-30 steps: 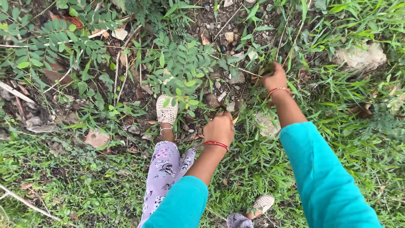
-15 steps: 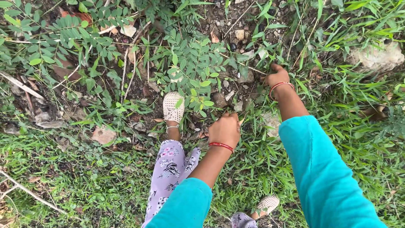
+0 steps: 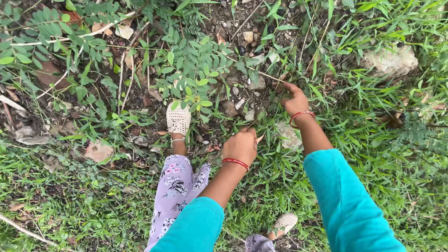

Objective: Picking up dry leaves and debris from a grassy outdoor area.

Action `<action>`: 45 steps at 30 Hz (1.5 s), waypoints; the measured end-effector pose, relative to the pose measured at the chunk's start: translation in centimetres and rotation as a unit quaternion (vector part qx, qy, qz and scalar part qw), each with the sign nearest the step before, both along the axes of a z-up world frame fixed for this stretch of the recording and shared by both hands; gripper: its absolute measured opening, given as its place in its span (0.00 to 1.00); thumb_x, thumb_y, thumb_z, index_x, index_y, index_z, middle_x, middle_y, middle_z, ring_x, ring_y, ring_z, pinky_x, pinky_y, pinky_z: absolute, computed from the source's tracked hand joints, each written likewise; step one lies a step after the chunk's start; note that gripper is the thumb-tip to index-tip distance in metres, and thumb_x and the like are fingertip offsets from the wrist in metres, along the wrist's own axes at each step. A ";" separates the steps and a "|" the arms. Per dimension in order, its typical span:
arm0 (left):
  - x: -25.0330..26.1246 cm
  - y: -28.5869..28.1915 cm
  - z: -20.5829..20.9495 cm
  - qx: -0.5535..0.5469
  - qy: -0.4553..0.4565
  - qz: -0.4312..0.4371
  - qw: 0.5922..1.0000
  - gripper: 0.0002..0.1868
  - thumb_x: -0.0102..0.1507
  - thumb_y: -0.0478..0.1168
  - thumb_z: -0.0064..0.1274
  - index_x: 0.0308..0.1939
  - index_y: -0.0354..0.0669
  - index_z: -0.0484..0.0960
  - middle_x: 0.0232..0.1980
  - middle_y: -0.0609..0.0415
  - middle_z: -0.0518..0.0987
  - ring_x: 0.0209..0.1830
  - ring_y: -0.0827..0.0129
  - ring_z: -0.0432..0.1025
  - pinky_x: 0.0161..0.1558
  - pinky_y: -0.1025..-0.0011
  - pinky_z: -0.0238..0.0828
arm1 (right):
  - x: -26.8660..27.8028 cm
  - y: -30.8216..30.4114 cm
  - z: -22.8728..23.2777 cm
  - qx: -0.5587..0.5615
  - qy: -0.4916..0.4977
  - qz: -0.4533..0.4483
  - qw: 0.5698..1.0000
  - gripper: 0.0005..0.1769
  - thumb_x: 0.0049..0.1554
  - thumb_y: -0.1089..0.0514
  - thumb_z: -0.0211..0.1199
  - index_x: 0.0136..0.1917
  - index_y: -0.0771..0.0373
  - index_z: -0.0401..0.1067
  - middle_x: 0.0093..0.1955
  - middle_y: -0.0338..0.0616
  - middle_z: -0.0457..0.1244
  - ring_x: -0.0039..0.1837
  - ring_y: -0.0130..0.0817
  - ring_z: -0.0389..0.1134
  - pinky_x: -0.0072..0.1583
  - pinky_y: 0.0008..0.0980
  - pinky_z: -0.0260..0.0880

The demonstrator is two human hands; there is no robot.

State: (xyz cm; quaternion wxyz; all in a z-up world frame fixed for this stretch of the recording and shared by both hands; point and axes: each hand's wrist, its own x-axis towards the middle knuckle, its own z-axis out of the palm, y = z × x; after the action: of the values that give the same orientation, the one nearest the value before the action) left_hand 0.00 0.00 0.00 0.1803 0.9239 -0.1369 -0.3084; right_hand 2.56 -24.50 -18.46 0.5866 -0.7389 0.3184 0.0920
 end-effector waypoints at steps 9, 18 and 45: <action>1.5 0.9 1.0 -0.055 -0.030 -0.019 0.998 0.07 0.56 0.34 0.61 0.38 0.47 0.86 0.49 0.48 0.76 0.48 0.51 0.77 0.50 0.55 0.74 | 4.3 0.8 -4.4 -0.373 -0.057 0.138 0.916 0.30 0.50 0.62 0.73 0.66 0.59 0.75 0.63 0.55 0.68 0.66 0.54 0.67 0.67 0.53 0.62; 2.3 1.8 1.2 -0.035 -0.059 -0.042 0.997 0.08 0.53 0.32 0.62 0.35 0.48 0.86 0.48 0.51 0.76 0.53 0.57 0.73 0.56 0.57 0.69 | 3.7 1.5 1.5 -0.132 0.093 -0.066 0.985 0.22 0.54 0.66 0.66 0.63 0.60 0.77 0.61 0.51 0.72 0.57 0.38 0.73 0.62 0.37 0.70; 0.4 -0.5 1.4 -0.037 0.086 0.129 0.987 0.05 0.61 0.43 0.60 0.40 0.52 0.87 0.40 0.46 0.84 0.39 0.50 0.80 0.40 0.54 0.76 | -11.8 8.7 15.3 -0.213 -0.090 0.117 0.966 0.08 0.51 0.61 0.71 0.46 0.60 0.81 0.45 0.43 0.73 0.44 0.34 0.76 0.48 0.30 0.76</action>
State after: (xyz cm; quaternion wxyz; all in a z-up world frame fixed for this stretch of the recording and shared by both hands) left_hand 0.42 -0.51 1.40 0.2640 0.8964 -0.0120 -0.3558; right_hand -9.27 -15.84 -3.12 0.4273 -0.8840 0.1883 0.0234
